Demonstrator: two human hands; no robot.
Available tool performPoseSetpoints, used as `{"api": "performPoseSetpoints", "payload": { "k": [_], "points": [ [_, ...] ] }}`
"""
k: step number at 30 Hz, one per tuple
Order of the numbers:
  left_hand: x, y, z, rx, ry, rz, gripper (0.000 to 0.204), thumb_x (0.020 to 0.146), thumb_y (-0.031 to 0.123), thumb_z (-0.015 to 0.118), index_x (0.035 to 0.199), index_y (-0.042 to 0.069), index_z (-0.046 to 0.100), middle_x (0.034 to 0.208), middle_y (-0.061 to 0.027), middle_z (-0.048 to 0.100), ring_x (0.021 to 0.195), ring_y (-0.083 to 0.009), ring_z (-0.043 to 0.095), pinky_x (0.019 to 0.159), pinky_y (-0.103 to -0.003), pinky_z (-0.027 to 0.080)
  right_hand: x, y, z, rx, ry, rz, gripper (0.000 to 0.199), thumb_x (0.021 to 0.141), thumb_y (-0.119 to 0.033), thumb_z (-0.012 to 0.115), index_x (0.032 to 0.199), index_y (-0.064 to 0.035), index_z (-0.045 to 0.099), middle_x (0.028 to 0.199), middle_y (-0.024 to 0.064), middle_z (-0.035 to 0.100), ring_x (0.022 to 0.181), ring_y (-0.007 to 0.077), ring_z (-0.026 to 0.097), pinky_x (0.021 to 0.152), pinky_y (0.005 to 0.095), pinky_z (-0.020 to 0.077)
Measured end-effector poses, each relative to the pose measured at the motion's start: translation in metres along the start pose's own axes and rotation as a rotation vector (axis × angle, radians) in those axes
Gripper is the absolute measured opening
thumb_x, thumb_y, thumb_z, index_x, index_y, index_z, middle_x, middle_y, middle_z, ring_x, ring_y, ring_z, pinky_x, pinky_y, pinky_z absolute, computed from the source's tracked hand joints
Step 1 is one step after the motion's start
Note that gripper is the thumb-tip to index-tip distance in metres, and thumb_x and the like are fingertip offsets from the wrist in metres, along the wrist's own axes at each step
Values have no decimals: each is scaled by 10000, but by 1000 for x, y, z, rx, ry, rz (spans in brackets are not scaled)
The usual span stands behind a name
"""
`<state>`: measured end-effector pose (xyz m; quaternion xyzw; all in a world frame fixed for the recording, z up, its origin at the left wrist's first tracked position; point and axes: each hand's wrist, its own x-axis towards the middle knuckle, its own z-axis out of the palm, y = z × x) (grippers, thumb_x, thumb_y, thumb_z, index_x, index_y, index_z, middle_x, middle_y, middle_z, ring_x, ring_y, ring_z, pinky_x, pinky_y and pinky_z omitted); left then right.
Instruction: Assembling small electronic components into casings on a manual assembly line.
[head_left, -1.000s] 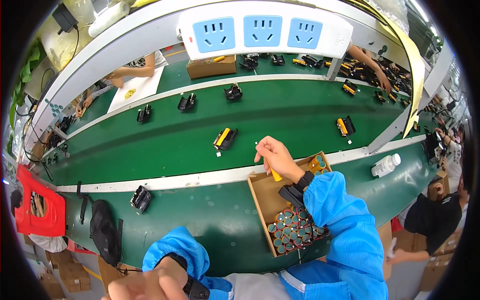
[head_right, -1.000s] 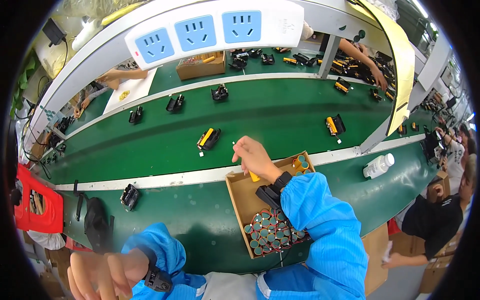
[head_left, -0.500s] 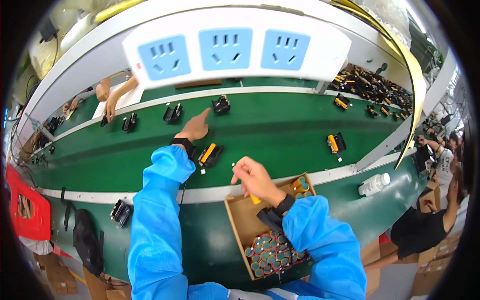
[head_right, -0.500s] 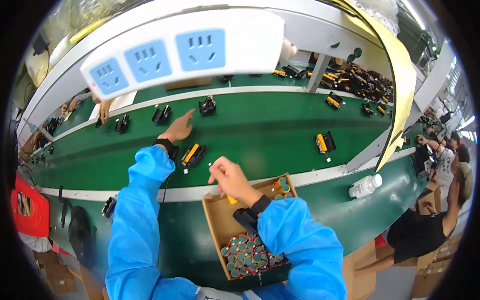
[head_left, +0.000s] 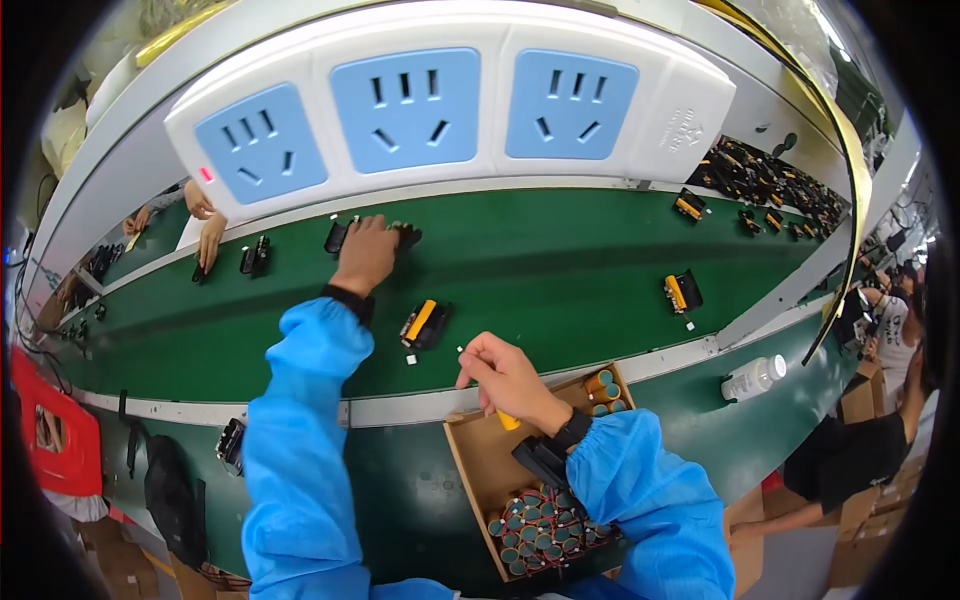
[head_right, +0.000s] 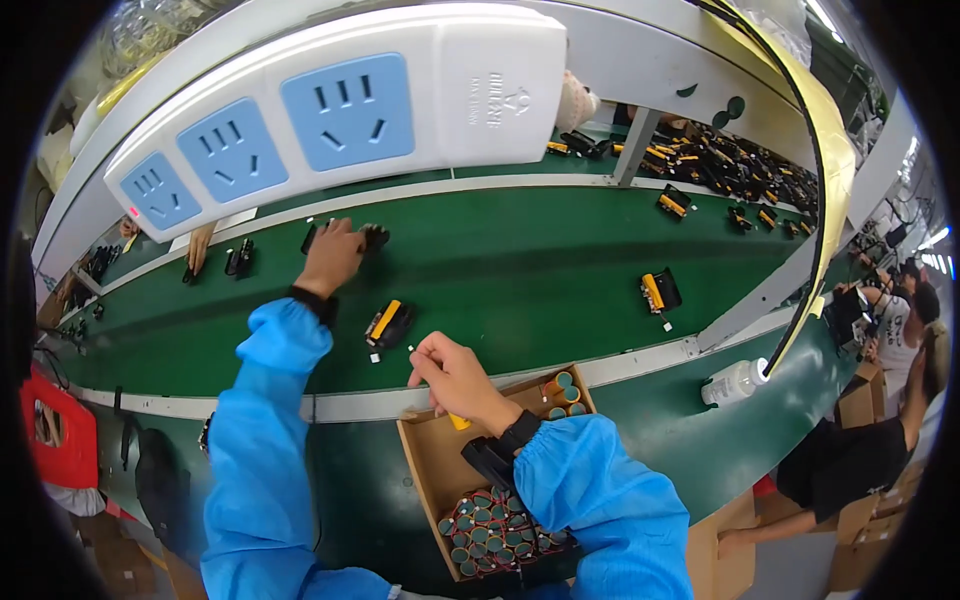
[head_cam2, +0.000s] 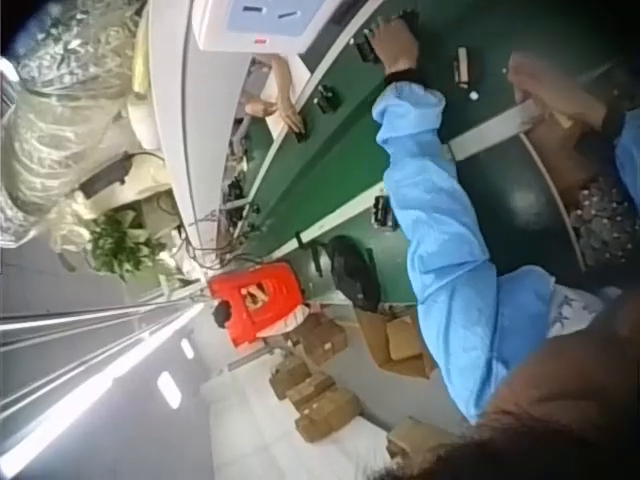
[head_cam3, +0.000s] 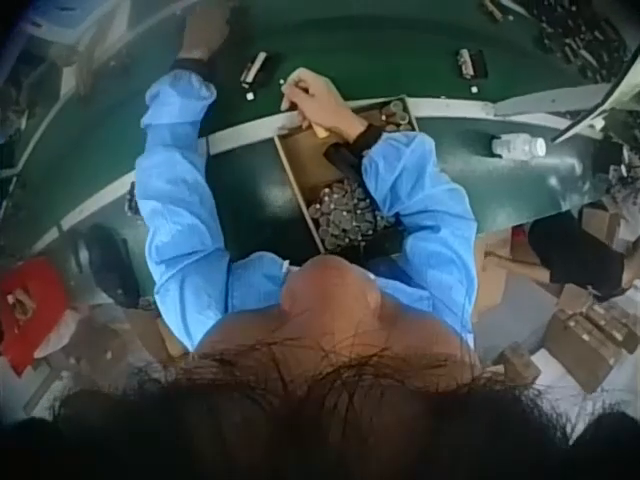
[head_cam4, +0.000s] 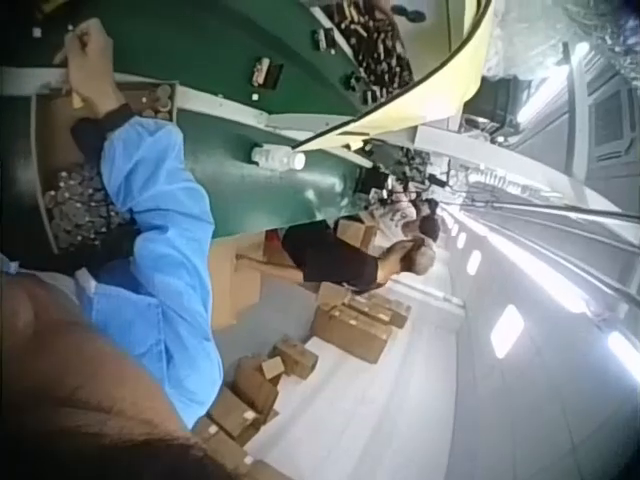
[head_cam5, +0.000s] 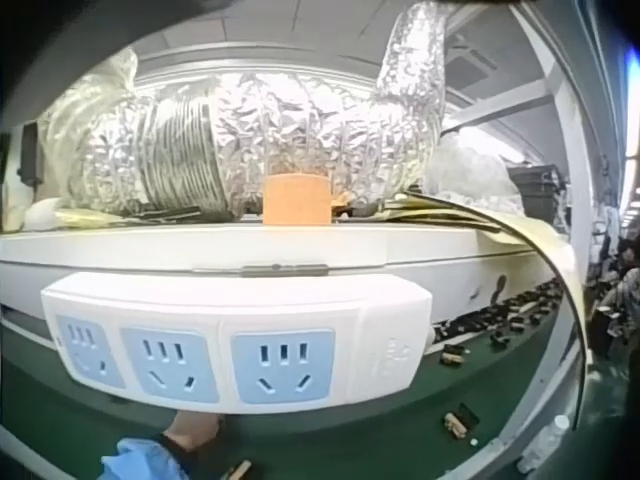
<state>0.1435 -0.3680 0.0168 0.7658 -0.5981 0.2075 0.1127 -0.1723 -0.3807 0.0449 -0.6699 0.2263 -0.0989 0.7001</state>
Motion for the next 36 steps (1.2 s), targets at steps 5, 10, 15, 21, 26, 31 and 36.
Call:
{"api": "performPoseSetpoints", "payload": {
  "k": [5,10,15,21,26,31,36],
  "points": [
    [-124,13,-120,-65,-178,-24,137,657,67,664,792,74,643,917,-124,569,943,-316,562,807,-436,430,3,2,4,32,-4,22,128,1015,-176,516,976,-54,509,822,70,681,459,69,524,392,219,444],
    [-265,79,-171,-283,-257,-84,143,663,25,642,800,55,609,849,-102,557,837,-292,554,758,-406,410,1,-1,10,3,20,22,115,1017,-177,520,977,-69,517,791,64,668,456,70,523,382,223,440],
    [-317,111,-164,-426,-137,-108,240,724,126,736,945,61,669,903,-99,575,864,-295,552,784,-414,418,6,3,12,-18,50,7,103,1014,-180,527,976,-84,527,743,43,635,451,73,517,374,224,429],
    [-305,104,-178,-347,-16,-359,466,774,235,773,1166,37,617,1063,-146,548,959,-326,513,834,-423,423,3,-4,9,11,134,-27,76,1006,-165,539,989,-91,543,679,8,559,437,78,496,362,226,398],
    [-320,94,-149,-510,-188,-381,617,800,183,737,1324,-31,493,1133,-201,500,1004,-364,476,867,-445,414,-42,-43,-2,-33,237,-94,73,1005,-159,534,999,-88,548,651,-14,515,421,69,457,350,228,343],
    [-332,94,-148,-650,-208,-360,741,815,128,693,1435,-81,345,1155,-239,473,1007,-396,456,886,-464,404,-174,-85,40,145,275,-78,82,1009,-157,519,1031,-81,540,605,-11,512,411,90,463,359,220,345],
    [-335,103,-149,-656,-233,-396,788,818,112,664,1471,-87,271,1191,-254,451,1033,-398,450,889,-474,412,-213,-26,161,300,209,58,63,1018,-114,506,1042,-64,535,771,73,613,437,56,468,384,196,351]
  ]
}}
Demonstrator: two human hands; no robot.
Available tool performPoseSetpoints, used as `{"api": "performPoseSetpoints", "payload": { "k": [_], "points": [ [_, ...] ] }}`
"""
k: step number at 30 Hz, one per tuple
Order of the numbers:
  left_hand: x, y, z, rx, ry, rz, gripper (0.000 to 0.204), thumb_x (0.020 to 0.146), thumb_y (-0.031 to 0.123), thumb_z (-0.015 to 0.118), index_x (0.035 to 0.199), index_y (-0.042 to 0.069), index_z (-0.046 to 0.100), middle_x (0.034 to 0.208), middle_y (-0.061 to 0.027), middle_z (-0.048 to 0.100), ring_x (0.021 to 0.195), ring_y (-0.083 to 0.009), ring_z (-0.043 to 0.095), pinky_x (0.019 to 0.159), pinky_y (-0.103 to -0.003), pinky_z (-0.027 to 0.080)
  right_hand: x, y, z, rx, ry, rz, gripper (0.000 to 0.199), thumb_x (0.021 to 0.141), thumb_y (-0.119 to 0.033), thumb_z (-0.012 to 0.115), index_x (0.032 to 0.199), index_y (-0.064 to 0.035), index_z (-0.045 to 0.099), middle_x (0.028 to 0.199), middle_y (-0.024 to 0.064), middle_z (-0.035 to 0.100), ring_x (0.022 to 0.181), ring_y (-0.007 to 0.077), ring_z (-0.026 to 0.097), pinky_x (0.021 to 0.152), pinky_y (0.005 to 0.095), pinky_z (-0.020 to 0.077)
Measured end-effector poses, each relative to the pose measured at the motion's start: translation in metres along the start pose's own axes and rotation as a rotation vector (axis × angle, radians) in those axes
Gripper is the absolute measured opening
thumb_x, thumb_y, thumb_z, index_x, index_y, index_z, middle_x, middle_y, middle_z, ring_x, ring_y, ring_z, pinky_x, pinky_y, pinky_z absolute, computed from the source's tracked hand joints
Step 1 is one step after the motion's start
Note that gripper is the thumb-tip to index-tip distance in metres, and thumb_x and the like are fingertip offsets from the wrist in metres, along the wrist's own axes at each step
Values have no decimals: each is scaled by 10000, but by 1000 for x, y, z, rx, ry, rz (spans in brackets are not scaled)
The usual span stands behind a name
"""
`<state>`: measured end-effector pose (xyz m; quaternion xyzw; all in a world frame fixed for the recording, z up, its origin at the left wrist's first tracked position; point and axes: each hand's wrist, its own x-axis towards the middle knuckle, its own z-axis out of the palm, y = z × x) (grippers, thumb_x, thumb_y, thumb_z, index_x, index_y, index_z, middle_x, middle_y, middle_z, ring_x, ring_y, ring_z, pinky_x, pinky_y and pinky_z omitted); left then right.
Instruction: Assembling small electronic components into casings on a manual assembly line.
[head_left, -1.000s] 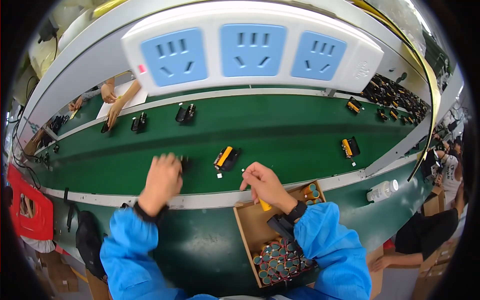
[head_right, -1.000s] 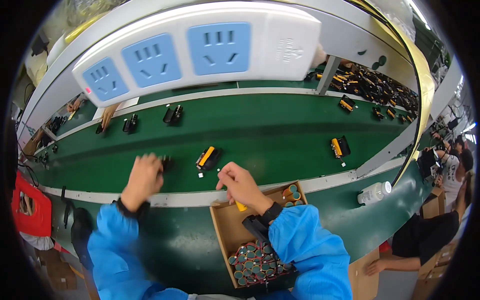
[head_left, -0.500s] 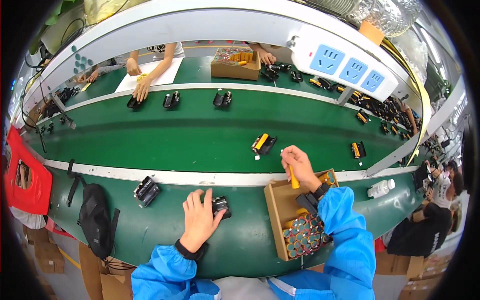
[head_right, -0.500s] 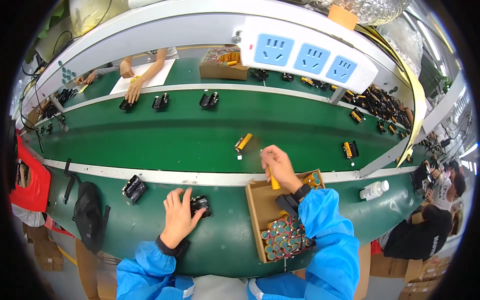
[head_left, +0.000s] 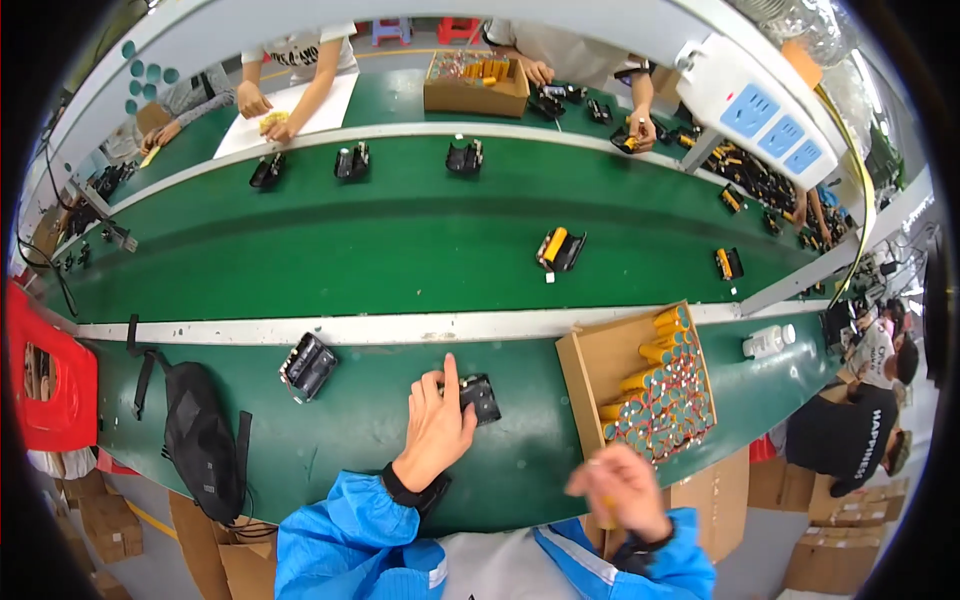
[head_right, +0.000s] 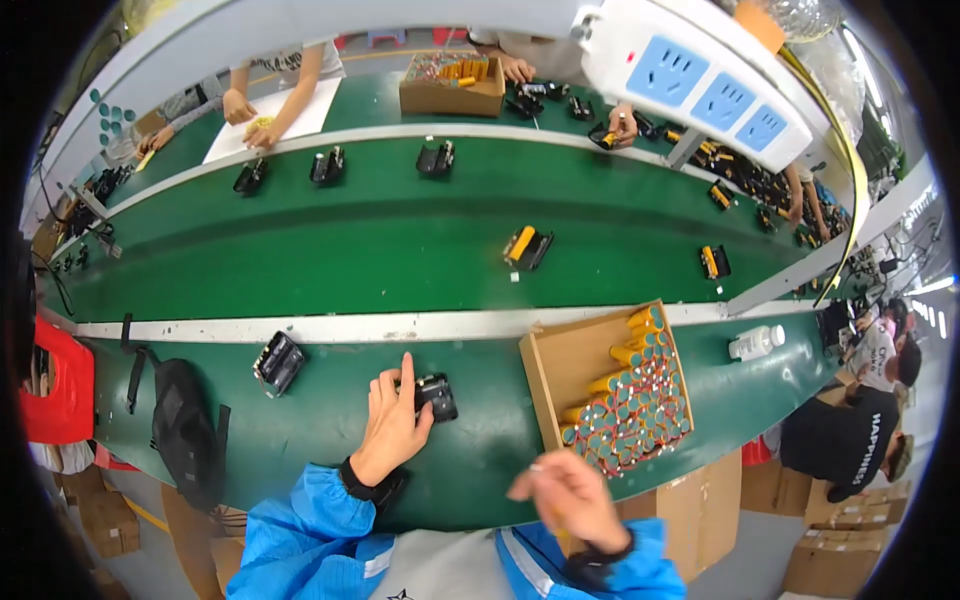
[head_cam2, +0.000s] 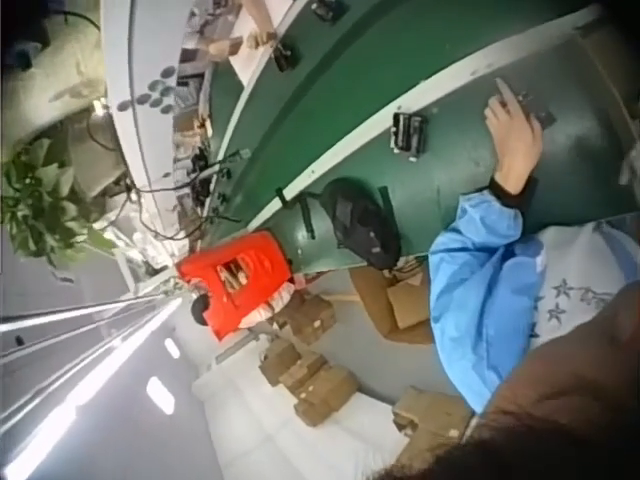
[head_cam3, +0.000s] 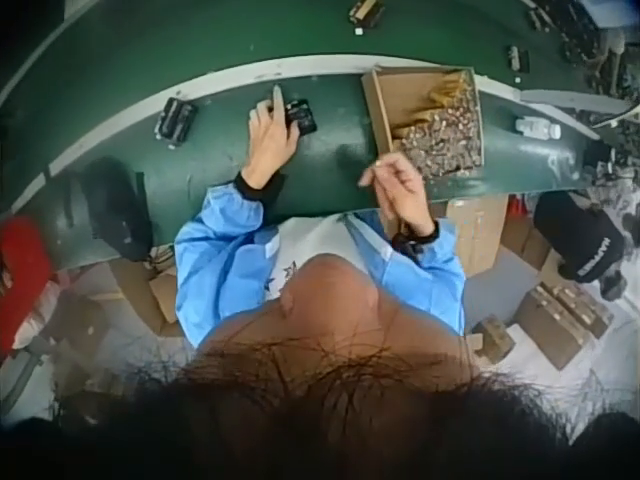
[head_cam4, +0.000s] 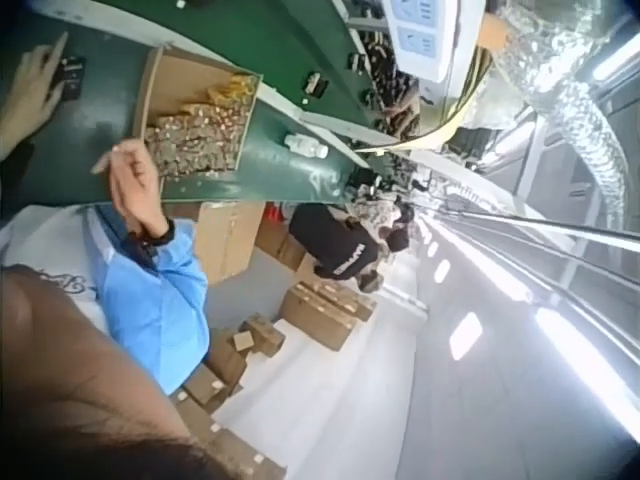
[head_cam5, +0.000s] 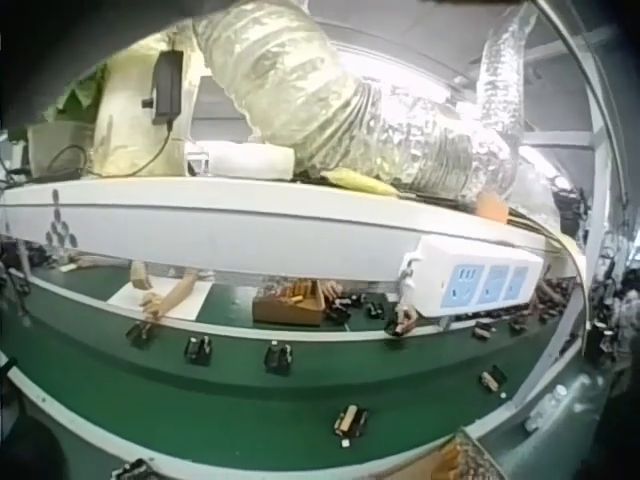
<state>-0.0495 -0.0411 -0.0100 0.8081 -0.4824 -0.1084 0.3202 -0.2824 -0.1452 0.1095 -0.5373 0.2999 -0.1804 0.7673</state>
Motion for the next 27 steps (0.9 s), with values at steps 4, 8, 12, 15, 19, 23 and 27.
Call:
{"api": "performPoseSetpoints", "payload": {
  "k": [4,8,12,15,19,23,27],
  "points": [
    [1,6,6,-24,17,-16,804,808,100,668,1477,-86,263,1193,-262,443,1042,-402,441,899,-479,405,51,64,43,-187,23,-1,73,1033,-92,450,1044,-47,507,1174,201,657,460,49,491,422,208,390],
    [0,-1,8,-148,9,-35,807,774,14,616,1487,-78,249,1210,-260,431,1043,-413,437,916,-481,388,84,85,51,-299,-9,-11,96,1034,-125,473,1029,-36,507,1206,135,660,478,38,478,425,202,390],
    [-5,-11,1,-229,-89,-18,832,728,-43,567,1494,-65,243,1228,-250,423,1052,-417,428,943,-480,376,89,95,50,-444,-4,-102,117,1033,-147,489,1015,-36,521,1191,113,670,488,32,470,426,187,380],
    [-5,-16,-15,-228,-194,16,862,694,-88,521,1506,-43,236,1239,-240,414,1068,-414,418,987,-477,369,91,101,46,-487,17,-126,126,1033,-154,492,1010,-36,530,1155,101,683,491,28,470,426,188,378],
    [-1,-18,-34,-156,-289,154,873,692,-75,519,1512,-37,223,1257,-227,409,1086,-405,417,971,-470,377,92,101,50,-438,37,-68,136,1034,-159,496,1010,-33,540,1039,75,695,502,26,477,433,193,383],
    [2,-10,-39,-162,-290,147,743,770,-15,586,1467,-35,329,1217,-208,449,1071,-383,445,938,-452,395,92,98,50,-390,59,-8,133,1033,-149,496,1022,-25,546,882,45,667,510,33,480,444,203,396],
    [6,-9,-18,-39,-141,118,588,838,92,659,1375,-34,454,1139,-180,499,1024,-353,479,896,-430,415,91,93,43,-417,26,-124,126,1032,-122,484,1033,-14,549,741,17,589,514,53,481,470,224,427]
  ]
}}
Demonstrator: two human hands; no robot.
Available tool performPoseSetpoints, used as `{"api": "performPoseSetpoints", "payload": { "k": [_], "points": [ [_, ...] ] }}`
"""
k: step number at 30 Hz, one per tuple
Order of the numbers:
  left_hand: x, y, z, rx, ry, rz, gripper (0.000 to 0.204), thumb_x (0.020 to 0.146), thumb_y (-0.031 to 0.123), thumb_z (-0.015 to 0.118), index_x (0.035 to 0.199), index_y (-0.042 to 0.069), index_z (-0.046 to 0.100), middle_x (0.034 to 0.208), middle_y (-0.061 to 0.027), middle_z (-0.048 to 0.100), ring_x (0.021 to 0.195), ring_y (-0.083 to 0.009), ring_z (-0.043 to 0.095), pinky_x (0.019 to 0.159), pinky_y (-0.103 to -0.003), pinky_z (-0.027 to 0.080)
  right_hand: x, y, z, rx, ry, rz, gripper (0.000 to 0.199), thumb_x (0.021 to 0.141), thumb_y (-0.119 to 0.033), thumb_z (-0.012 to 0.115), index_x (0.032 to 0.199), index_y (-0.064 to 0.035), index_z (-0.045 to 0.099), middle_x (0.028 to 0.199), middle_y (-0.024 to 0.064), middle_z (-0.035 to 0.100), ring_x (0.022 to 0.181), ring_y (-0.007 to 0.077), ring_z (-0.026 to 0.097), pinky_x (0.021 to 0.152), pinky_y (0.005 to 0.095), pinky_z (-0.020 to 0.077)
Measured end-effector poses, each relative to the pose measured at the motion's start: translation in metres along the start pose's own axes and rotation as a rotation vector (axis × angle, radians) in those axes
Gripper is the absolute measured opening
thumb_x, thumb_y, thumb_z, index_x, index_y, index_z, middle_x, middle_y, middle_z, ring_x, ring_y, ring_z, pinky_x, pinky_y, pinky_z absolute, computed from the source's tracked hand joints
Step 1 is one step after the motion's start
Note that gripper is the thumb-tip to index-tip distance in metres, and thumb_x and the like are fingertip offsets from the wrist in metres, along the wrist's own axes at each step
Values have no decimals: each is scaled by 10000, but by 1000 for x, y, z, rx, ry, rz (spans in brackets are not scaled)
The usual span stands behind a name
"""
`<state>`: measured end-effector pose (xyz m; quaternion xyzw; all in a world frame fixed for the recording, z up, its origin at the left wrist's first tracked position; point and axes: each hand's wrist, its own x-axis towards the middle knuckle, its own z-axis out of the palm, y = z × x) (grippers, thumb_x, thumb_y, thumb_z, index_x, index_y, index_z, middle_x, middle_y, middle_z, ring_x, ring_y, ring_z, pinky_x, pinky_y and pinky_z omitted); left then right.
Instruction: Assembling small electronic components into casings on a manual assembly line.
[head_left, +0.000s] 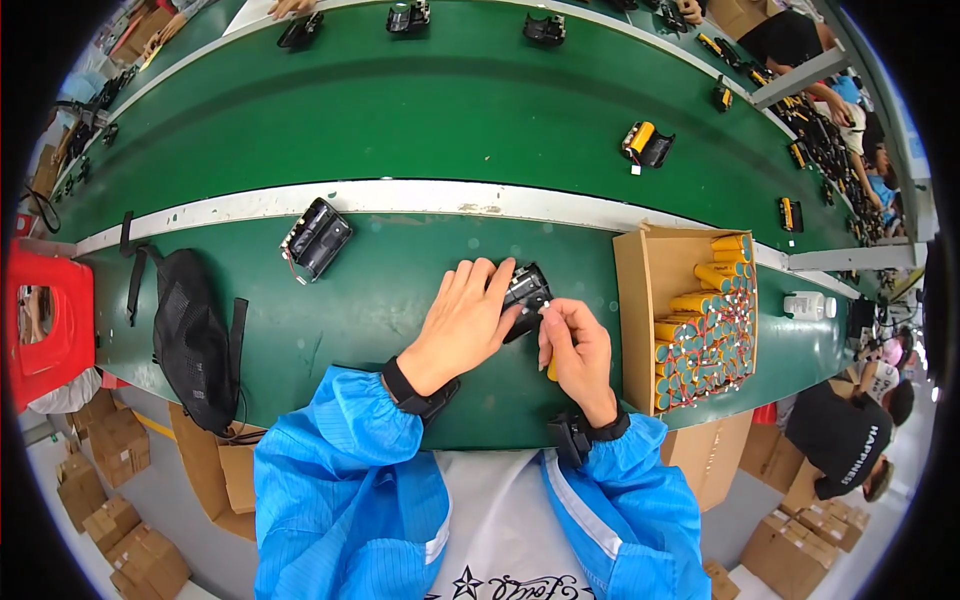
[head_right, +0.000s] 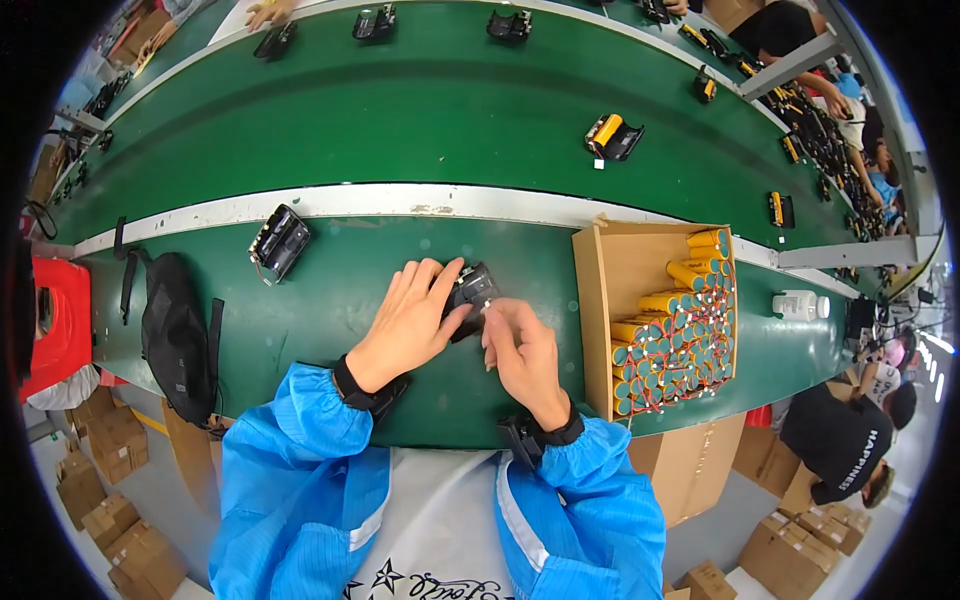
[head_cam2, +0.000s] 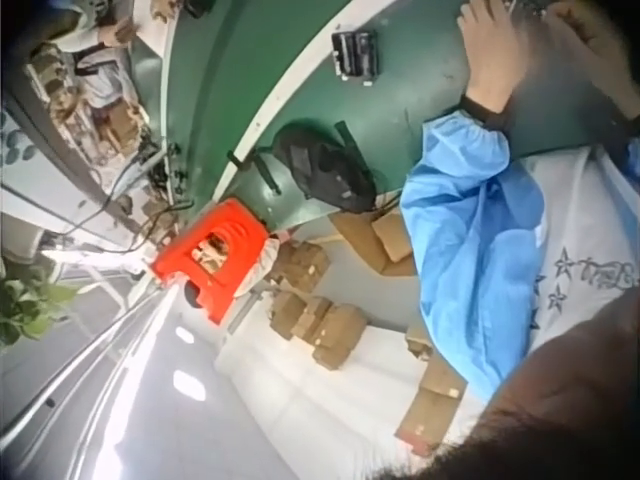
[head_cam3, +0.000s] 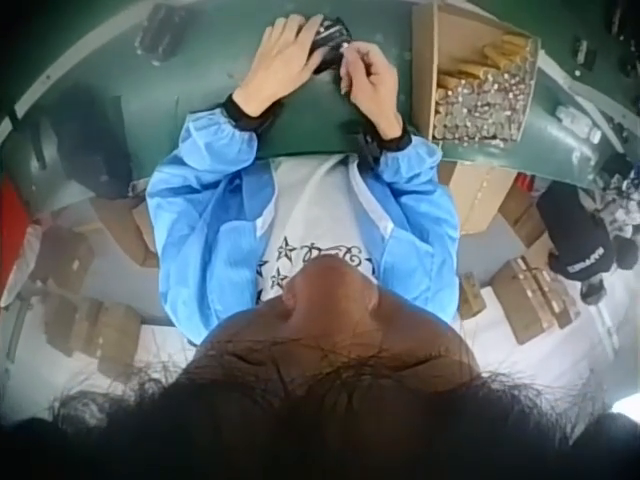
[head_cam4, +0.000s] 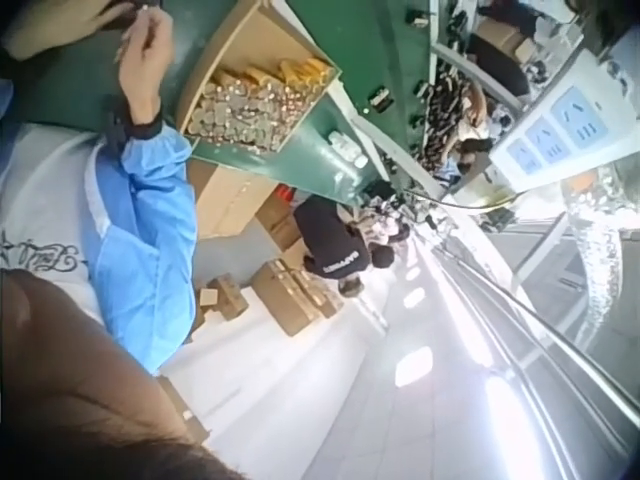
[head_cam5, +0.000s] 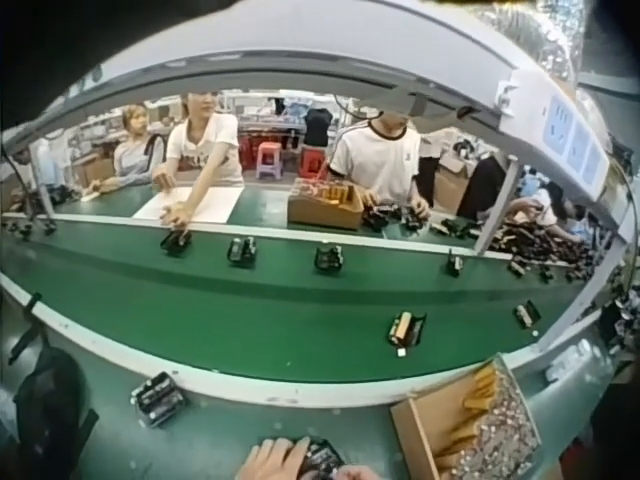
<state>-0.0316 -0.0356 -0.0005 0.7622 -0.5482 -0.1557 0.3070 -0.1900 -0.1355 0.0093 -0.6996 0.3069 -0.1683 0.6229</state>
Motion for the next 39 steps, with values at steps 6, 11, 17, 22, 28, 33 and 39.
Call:
{"api": "performPoseSetpoints", "payload": {
  "k": [6,11,17,22,28,33,39],
  "points": [
    [2,-6,6,-31,58,49,493,841,146,691,1267,-40,530,1056,-147,524,975,-313,506,837,-397,425,-3,-12,0,154,58,-53,130,1038,-98,455,1009,-7,543,644,-3,494,520,88,492,520,266,479],
    [2,-8,6,-48,71,50,487,839,132,689,1267,-37,530,1054,-147,523,970,-315,507,832,-397,428,17,-19,11,675,-106,323,158,1048,-123,445,981,-6,527,627,3,459,524,109,504,550,288,506],
    [1,-8,7,-74,43,33,531,821,101,698,1298,-33,505,1070,-157,516,985,-337,498,861,-408,436,19,-6,18,262,-43,14,120,1011,-106,504,973,0,546,838,87,610,723,188,598,714,329,515],
    [1,-8,6,-77,21,26,550,808,77,695,1308,-28,490,1077,-156,512,984,-337,498,860,-410,435,28,-8,23,-604,269,-429,93,956,-99,572,969,-21,621,1160,140,608,1040,264,551,926,385,431],
    [2,-8,6,-83,18,29,548,803,68,692,1303,-27,490,1084,-155,510,982,-337,499,860,-409,433,30,1,28,-501,160,-80,101,922,-131,619,946,-72,697,1325,113,540,1208,299,423,1037,408,327],
    [1,-8,5,-83,16,31,541,806,66,689,1299,-31,487,1089,-157,508,984,-337,500,861,-410,433,30,-1,27,-474,134,-30,103,919,-136,620,927,-72,701,1307,95,557,1223,303,414,1042,412,329],
    [1,-12,8,-40,57,82,478,828,107,681,1246,-47,507,1053,-149,529,950,-305,516,811,-389,442,35,-9,31,-477,103,4,127,897,-80,593,937,-27,702,1296,143,535,1225,345,374,1041,415,334]
  ]
}}
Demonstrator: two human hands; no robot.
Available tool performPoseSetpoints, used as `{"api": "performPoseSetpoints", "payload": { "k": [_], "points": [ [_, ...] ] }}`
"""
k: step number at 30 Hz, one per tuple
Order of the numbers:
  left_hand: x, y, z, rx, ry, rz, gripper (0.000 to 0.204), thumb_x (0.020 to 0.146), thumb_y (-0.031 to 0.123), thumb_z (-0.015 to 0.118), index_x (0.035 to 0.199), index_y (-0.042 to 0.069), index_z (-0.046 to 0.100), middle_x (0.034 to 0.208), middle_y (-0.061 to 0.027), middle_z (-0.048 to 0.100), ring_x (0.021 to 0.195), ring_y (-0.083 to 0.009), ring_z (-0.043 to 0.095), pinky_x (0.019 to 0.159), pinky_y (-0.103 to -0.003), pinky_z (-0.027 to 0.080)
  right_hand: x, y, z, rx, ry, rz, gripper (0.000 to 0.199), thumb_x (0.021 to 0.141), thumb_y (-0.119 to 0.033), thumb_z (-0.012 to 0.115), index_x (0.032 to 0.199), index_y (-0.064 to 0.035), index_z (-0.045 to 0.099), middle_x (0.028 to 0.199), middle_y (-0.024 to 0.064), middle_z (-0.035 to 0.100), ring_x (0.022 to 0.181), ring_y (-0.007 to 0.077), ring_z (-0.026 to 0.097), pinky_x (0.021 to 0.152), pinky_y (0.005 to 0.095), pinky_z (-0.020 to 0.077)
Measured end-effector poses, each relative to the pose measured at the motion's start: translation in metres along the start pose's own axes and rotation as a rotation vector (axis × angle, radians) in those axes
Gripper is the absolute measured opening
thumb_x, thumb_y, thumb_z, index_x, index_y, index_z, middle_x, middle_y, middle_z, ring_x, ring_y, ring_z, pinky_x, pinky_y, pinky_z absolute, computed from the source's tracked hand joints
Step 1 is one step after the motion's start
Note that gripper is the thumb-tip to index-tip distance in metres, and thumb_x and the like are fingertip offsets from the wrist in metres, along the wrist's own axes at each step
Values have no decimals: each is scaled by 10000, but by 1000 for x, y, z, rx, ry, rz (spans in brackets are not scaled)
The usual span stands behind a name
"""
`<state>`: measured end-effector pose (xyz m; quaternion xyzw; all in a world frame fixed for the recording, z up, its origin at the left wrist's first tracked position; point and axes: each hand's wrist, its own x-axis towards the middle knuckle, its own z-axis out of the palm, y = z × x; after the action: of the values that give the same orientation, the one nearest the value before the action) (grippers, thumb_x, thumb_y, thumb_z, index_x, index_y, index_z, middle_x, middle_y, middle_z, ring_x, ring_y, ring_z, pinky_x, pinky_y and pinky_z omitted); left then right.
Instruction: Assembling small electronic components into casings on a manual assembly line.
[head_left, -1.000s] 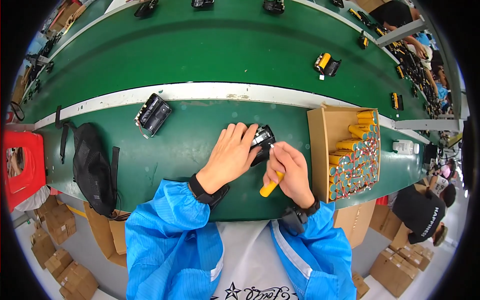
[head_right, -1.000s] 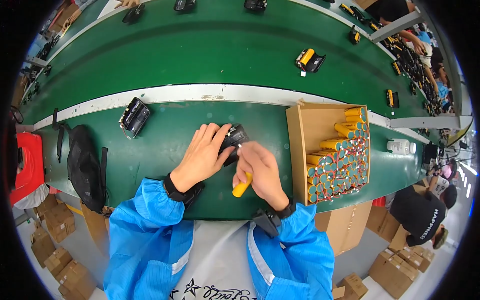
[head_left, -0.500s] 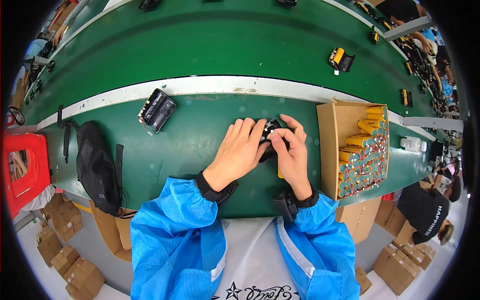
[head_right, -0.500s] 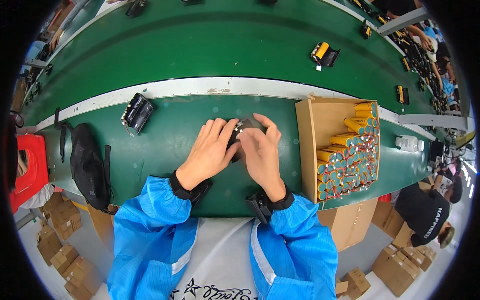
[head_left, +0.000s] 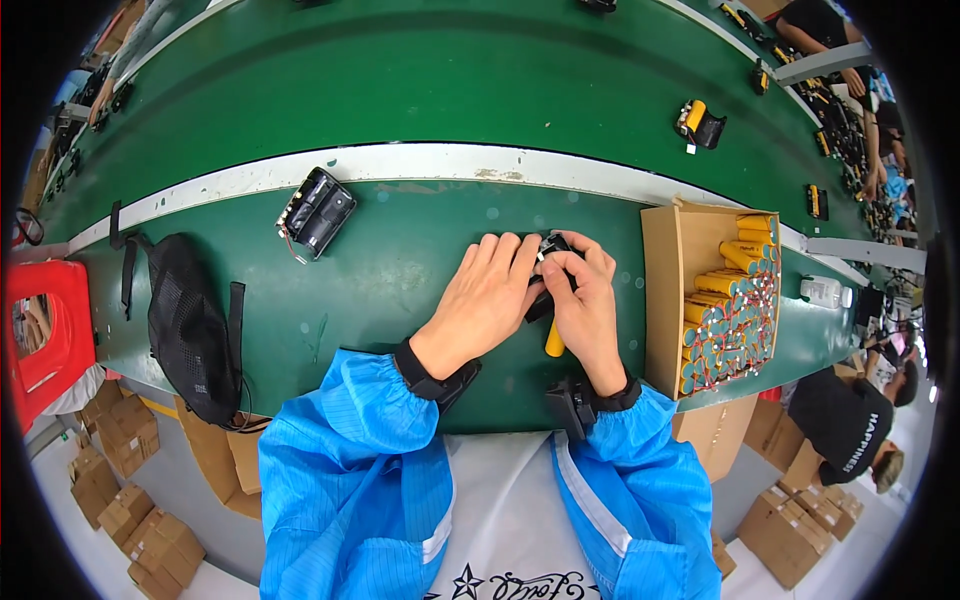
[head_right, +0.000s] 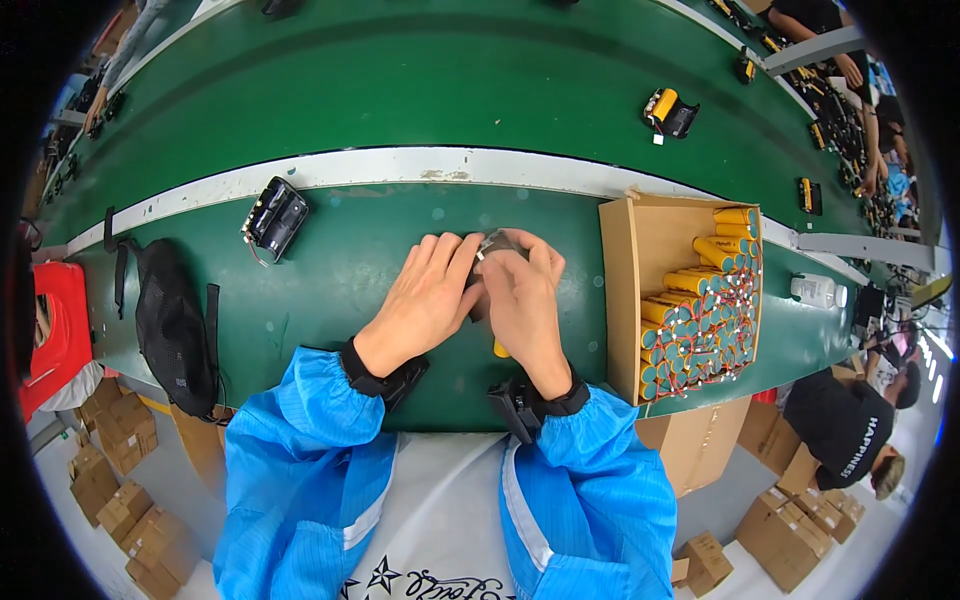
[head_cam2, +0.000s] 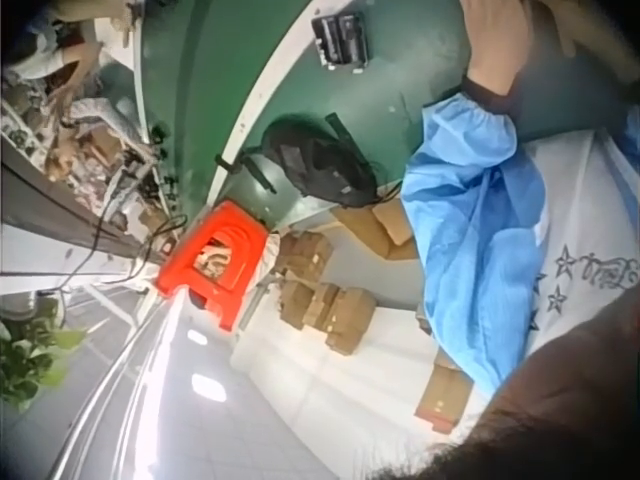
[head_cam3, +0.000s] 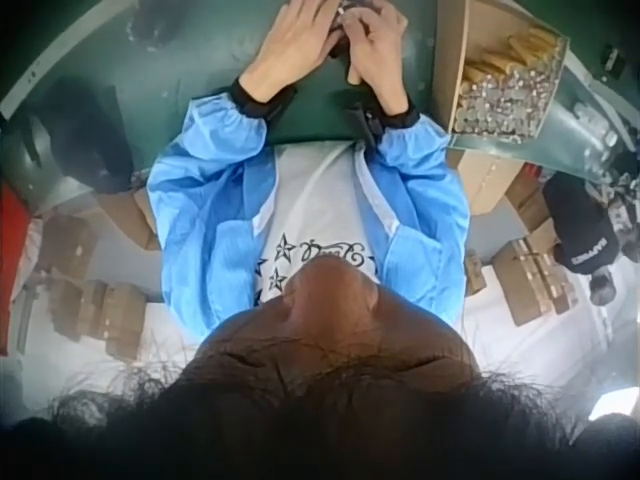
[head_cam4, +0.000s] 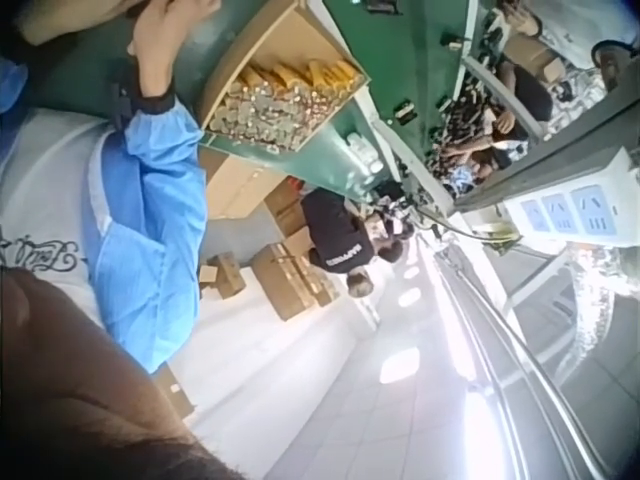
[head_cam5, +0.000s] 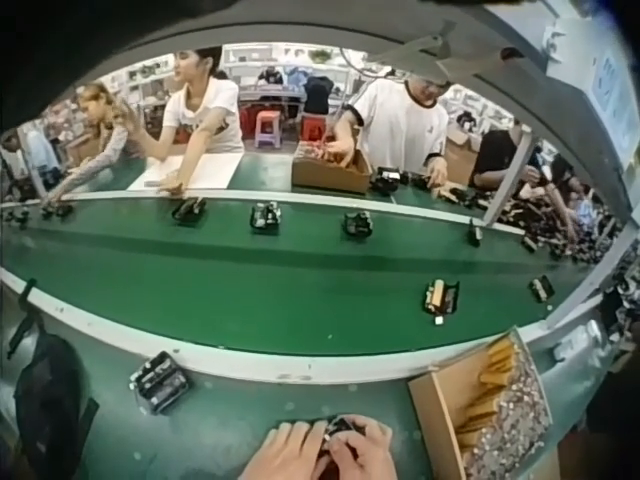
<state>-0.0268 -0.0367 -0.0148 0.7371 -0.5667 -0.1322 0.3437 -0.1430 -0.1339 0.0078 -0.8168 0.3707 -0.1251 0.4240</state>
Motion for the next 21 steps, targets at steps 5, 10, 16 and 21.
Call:
{"api": "performPoseSetpoints", "payload": {
  "k": [5,10,16,21],
  "points": [
    [0,-1,1,-11,-21,30,480,829,95,674,1244,-65,495,1056,-153,531,954,-306,518,822,-383,459,2,-1,6,-86,70,-14,92,887,-86,622,895,-41,702,1270,100,577,1239,320,394,1044,414,324],
    [1,0,2,-13,-1,35,476,831,88,668,1241,-76,489,1057,-156,533,954,-307,522,835,-381,472,1,-4,11,-204,154,-55,72,862,-79,644,855,-39,703,1271,69,597,1238,308,406,1043,405,325],
    [1,1,3,-45,3,34,462,841,95,662,1235,-72,486,1044,-156,532,949,-305,528,827,-386,474,8,-3,3,-188,113,-33,55,845,-76,663,839,-31,694,1268,62,600,1217,304,425,1002,395,361],
    [-2,3,5,-18,45,-21,463,844,115,668,1230,-67,488,1031,-156,533,937,-305,532,814,-383,474,-9,9,-6,-21,216,-49,157,838,-65,698,987,-22,671,1194,80,627,1067,213,534,871,321,431]
  ]
}}
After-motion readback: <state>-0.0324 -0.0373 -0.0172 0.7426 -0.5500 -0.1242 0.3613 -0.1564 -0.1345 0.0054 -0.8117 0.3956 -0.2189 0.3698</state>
